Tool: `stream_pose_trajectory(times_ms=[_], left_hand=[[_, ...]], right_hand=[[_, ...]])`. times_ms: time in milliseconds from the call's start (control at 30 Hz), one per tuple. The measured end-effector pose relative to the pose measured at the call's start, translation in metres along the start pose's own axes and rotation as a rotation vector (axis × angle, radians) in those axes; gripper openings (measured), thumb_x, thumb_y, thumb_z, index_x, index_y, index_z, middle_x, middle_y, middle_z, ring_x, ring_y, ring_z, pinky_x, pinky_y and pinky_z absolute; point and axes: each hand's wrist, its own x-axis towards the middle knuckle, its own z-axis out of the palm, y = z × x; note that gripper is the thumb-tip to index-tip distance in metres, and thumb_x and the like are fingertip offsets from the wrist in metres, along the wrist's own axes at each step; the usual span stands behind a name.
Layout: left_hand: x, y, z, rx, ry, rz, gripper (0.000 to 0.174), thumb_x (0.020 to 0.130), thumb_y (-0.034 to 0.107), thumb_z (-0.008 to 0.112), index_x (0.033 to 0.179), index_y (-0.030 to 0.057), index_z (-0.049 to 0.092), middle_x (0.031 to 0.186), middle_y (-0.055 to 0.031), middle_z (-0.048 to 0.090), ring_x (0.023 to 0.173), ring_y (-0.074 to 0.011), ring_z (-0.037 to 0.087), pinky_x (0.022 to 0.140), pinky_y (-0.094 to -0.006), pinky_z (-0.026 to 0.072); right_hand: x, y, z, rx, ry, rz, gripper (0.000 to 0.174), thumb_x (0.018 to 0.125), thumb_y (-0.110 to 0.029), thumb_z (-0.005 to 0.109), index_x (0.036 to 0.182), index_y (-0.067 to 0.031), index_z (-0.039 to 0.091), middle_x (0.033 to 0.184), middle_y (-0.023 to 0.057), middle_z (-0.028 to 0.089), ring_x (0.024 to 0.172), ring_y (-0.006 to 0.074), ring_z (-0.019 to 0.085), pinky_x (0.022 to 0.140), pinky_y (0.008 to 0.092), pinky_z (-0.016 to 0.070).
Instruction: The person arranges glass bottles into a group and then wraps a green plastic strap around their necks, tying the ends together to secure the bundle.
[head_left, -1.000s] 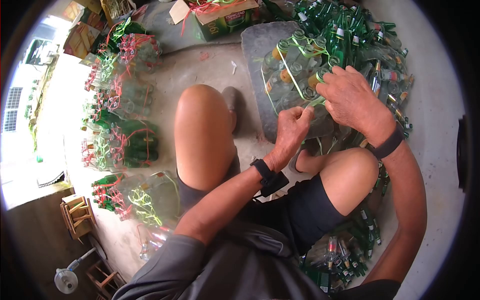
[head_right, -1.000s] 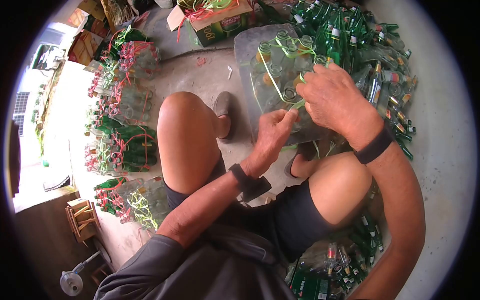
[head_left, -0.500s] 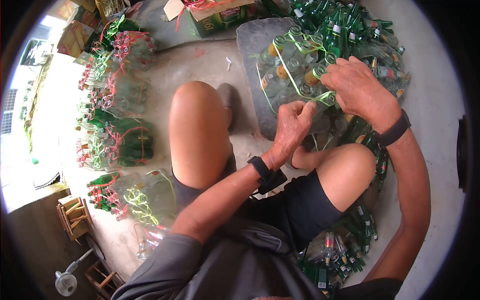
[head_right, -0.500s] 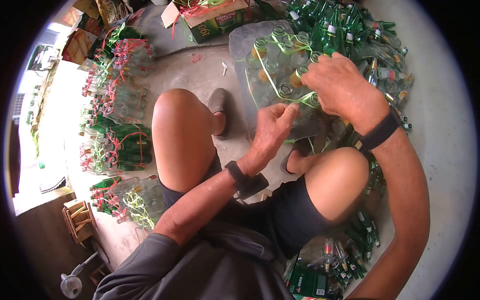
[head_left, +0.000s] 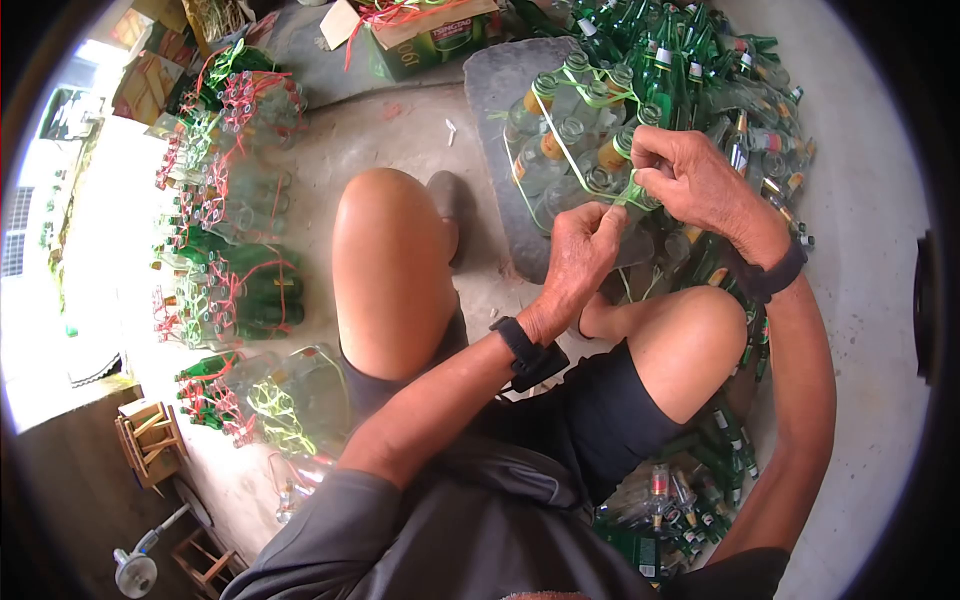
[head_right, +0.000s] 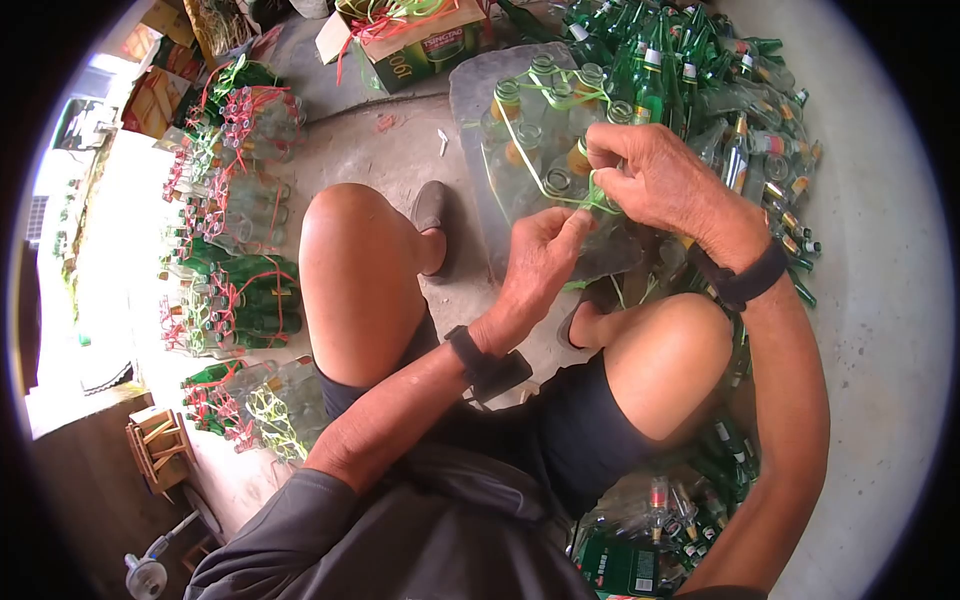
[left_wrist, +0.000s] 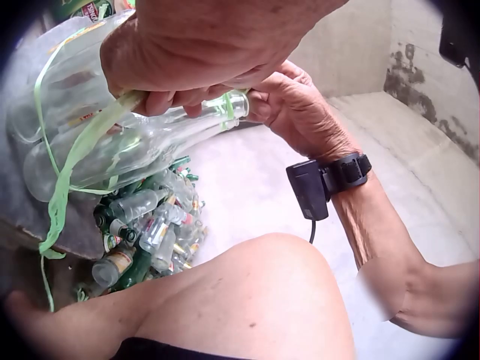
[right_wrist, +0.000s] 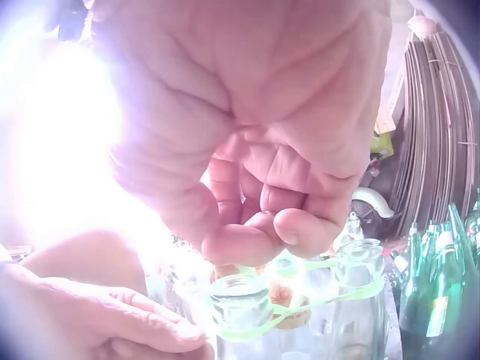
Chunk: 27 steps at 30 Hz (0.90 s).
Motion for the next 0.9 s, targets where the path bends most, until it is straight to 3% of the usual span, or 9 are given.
stream_pose_trajectory(times_ms=[167,267,333,467,533,633,767,900], left_hand=[[0.0,0.0,0.003,0.013,-0.019,0.002,0.036,0.101,0.029,0.063,0.094,-0.0056,0.073,0.068,0.0058,0.051,0.062,-0.0055,0.041,0.052,-0.0276,0.0318],[-0.002,0.004,0.005,0.016,-0.022,0.017,0.037,0.102,0.029,0.063,0.095,-0.0054,0.072,0.068,0.0058,0.051,0.062,-0.0054,0.041,0.052,-0.0275,0.0319],[-0.005,0.007,0.007,0.01,-0.021,0.034,0.037,0.103,0.029,0.062,0.095,-0.0053,0.072,0.068,0.0057,0.051,0.062,-0.0053,0.041,0.052,-0.0273,0.032],[-0.005,0.013,0.007,-0.003,-0.007,0.032,0.036,0.103,0.028,0.062,0.097,-0.006,0.073,0.07,0.0049,0.054,0.063,-0.0054,0.043,0.053,-0.0271,0.0333],[-0.004,0.013,0.007,0.004,-0.011,0.027,0.036,0.103,0.028,0.062,0.098,-0.0065,0.073,0.071,0.0043,0.055,0.064,-0.0056,0.044,0.053,-0.0269,0.0343],[-0.003,0.01,0.005,0.003,0.002,0.061,0.036,0.103,0.027,0.062,0.101,-0.007,0.073,0.074,0.0031,0.058,0.066,-0.0062,0.046,0.056,-0.027,0.0367],[-0.003,0.011,0.005,-0.024,0.002,-0.003,0.036,0.103,0.027,0.061,0.103,-0.0068,0.073,0.077,0.0021,0.06,0.07,-0.0064,0.048,0.059,-0.0268,0.039],[-0.005,0.012,0.008,-0.046,0.019,0.009,0.035,0.105,0.025,0.059,0.105,-0.0065,0.073,0.079,0.0018,0.06,0.074,-0.0067,0.048,0.063,-0.0269,0.0401]], right_hand=[[-0.001,0.003,-0.001,-0.077,0.041,0.006,0.013,0.086,-0.008,0.064,0.088,-0.0014,0.053,0.074,0.0196,0.056,0.07,0.0417,0.055,0.064,0.0459,0.0461],[-0.001,0.008,-0.003,-0.197,0.118,-0.155,0.017,0.085,-0.012,0.068,0.088,-0.0027,0.054,0.076,0.0191,0.06,0.074,0.0434,0.058,0.066,0.0495,0.0469],[-0.002,0.005,-0.013,-0.405,0.063,-0.076,0.019,0.084,-0.015,0.07,0.088,-0.0038,0.056,0.079,0.0181,0.063,0.08,0.0439,0.062,0.068,0.0521,0.0474],[0.005,0.008,-0.018,-0.375,-0.015,0.095,0.018,0.085,-0.015,0.07,0.09,-0.004,0.058,0.082,0.0168,0.065,0.083,0.042,0.064,0.07,0.0511,0.0494],[0.007,0.018,-0.009,-0.428,0.15,-0.241,0.015,0.085,-0.008,0.068,0.093,-0.0023,0.056,0.087,0.0164,0.062,0.086,0.0407,0.064,0.071,0.051,0.0508],[0.013,0.018,-0.007,-0.527,0.171,-0.351,0.015,0.083,0.002,0.063,0.095,-0.0009,0.054,0.092,0.0166,0.058,0.086,0.0407,0.064,0.072,0.0505,0.0522],[0.018,0.023,-0.006,-0.573,0.181,-0.409,0.018,0.081,0.008,0.06,0.096,-0.0006,0.053,0.093,0.017,0.055,0.086,0.0408,0.063,0.071,0.0503,0.0526],[0.022,0.032,-0.002,-0.536,0.196,-0.351,0.018,0.082,0.008,0.059,0.097,-0.0004,0.054,0.096,0.0171,0.058,0.088,0.041,0.064,0.073,0.0503,0.053]])
